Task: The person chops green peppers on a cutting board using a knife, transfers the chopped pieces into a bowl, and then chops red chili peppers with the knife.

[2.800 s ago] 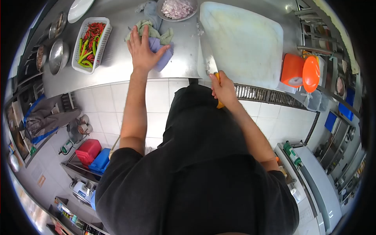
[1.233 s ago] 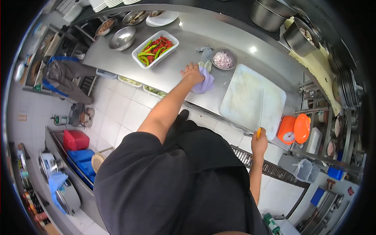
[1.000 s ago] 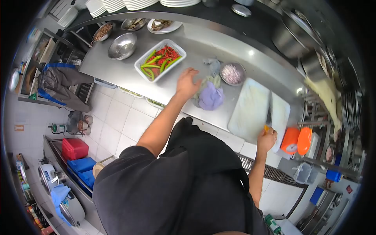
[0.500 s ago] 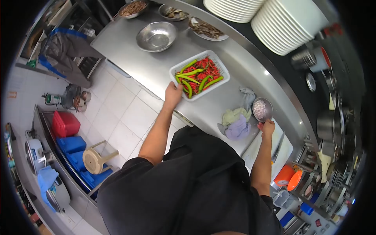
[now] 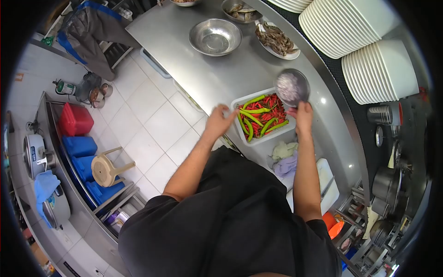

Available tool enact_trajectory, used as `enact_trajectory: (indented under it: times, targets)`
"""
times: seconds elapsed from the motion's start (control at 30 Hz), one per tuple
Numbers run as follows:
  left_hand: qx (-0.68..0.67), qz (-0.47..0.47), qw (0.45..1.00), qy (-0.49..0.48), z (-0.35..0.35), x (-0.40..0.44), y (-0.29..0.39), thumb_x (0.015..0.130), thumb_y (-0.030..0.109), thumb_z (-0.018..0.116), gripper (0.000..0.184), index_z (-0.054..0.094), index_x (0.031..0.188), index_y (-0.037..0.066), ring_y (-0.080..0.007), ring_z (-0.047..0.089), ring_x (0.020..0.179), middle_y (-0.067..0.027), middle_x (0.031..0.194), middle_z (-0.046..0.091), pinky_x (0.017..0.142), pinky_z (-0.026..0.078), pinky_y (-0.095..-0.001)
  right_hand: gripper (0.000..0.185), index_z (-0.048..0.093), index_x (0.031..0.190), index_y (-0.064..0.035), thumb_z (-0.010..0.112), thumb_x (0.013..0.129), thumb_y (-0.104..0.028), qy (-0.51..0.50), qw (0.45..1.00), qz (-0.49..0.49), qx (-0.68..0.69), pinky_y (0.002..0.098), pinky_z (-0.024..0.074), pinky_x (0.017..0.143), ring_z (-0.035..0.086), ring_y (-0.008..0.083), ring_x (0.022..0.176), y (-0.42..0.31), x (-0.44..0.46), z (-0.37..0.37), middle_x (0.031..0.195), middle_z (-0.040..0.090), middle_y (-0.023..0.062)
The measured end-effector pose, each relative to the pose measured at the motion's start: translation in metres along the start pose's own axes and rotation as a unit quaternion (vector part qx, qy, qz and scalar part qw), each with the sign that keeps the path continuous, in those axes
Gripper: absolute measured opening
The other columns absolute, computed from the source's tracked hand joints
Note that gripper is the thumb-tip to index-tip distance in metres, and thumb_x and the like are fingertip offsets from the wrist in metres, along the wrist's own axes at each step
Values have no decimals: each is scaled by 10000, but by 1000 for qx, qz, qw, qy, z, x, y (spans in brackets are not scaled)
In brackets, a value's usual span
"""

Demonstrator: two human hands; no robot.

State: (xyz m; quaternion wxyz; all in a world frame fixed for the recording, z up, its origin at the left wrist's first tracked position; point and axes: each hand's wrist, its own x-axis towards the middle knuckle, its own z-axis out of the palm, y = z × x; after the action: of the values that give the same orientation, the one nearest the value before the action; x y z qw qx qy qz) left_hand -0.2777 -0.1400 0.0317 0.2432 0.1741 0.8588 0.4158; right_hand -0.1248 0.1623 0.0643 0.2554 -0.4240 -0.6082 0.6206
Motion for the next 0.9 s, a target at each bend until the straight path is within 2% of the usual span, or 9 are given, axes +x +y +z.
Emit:
enact_trajectory:
  times: [0.03,0.1,0.2,0.3,0.47,0.57,0.63,0.77,0.9]
  targets:
    - [-83,11,995,55,-5,8,3,955,506,698,551,640,1203,18,-270,696,955,-190,1114,700,836,546,-385,149,523,1043,12,486,1050,-131,-25,1000,5,4,335,642,611,681,180,681,-11,-7,24,927,654,125]
    - [-228,29,973,32,-23,26,16,982,461,680,487,631,1181,19,-251,696,926,-168,1082,702,834,544,-396,168,503,997,-12,469,1083,-153,-89,996,22,-23,322,638,605,688,172,663,-23,-29,62,884,648,110]
    - [-262,35,964,-30,-48,28,42,1010,352,651,356,608,1102,11,-222,700,853,-163,997,698,767,556,-382,157,543,1060,8,481,1076,-135,-172,985,22,-23,303,621,572,684,160,628,-13,-58,98,873,673,100]
    - [-220,7,975,-15,-51,28,17,1016,271,623,263,570,1036,15,-199,700,766,-171,918,689,668,561,-353,158,555,1073,15,486,1083,-127,-206,976,59,-36,294,614,578,692,160,627,-12,-83,120,862,690,108]
    - [-288,-42,956,38,-82,43,-35,1000,188,604,197,555,980,-2,-174,667,683,-135,865,669,589,565,-337,186,568,1111,-17,534,1095,-199,-308,944,81,-86,296,592,684,709,155,822,-24,-85,129,986,707,101]
    - [-341,-43,932,112,-135,74,-43,1037,177,567,183,561,1016,-5,-184,690,763,-92,898,638,695,644,-348,193,574,1138,-31,544,1094,-217,-284,953,61,-83,290,578,716,696,148,901,-28,-82,110,1051,716,90]
    - [-328,-24,924,194,-167,119,-64,972,139,534,205,576,989,-61,-227,716,752,-157,891,672,636,604,-325,185,588,1124,-33,559,1089,-213,-247,965,41,-77,283,579,711,691,140,869,-23,-81,85,1075,724,91]
    - [-352,-20,889,292,-212,203,-65,930,84,509,264,590,1075,-121,-258,736,794,-178,933,690,667,644,-354,181,604,1087,-41,556,1090,-216,-148,986,33,-67,278,579,695,684,129,844,-8,-85,24,1054,723,80]
    - [-366,-58,879,302,-221,291,-91,933,55,516,276,544,1136,-129,-313,735,850,-233,1122,651,721,677,-367,199,613,1066,-57,538,1099,-239,-50,994,59,-83,277,579,679,672,120,813,15,-106,-35,1021,717,62]
